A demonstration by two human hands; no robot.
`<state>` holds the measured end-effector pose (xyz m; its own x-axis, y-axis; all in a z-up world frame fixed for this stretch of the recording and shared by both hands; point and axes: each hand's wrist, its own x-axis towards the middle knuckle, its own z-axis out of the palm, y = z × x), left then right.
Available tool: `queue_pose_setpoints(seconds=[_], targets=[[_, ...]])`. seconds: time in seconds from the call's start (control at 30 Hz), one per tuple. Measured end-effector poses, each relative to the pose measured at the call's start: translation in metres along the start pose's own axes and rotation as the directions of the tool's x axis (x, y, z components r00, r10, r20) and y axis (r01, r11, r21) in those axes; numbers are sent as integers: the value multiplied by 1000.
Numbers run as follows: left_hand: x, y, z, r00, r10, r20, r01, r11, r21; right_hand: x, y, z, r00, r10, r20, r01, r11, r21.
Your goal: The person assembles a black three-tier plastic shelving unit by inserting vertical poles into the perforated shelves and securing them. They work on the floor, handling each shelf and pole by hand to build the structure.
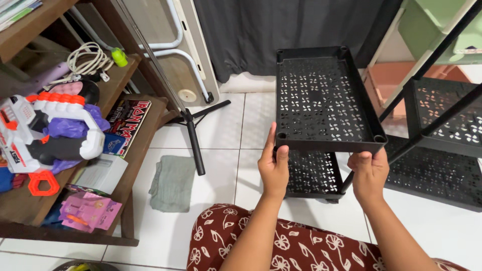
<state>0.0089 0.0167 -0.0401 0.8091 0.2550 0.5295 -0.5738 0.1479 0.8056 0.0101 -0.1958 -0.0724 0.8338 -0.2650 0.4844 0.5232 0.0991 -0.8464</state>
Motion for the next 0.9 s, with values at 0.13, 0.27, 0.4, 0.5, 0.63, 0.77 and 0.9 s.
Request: queue_pose_setpoints(seconds=[0.13,0.27,0.4,0.5,0.63,0.77,0.9], targets=[[-3,2,0,999,16,29,-15,1000,-13,0,2,-2,1000,6,-13,-6,1000,-28],[-8,1,-1,984,-147,105,159,980,-120,0,5,-6,1000,-2,-20,2,1000,-30],[-10,-2,-4,962,-167,218,212,956,-202,0,7,-12,1000,-2,5,2,1000,-17],[-9,-2,-6,955,-171,243,228,945,-233,2,6,-13,1000,4,23,-3,1000,-15],[-8,3,-4,960,-202,196,246,940,-237,0,4,-10,999,-11,43,14,997,-77],[-11,0,1,976,-203,76,215,953,-215,1,1,-6,997,-27,68,30,999,-46],[-15,-9,0,976,-214,-34,212,976,-49,3,-6,-2,998,-15,68,21,997,-81]])
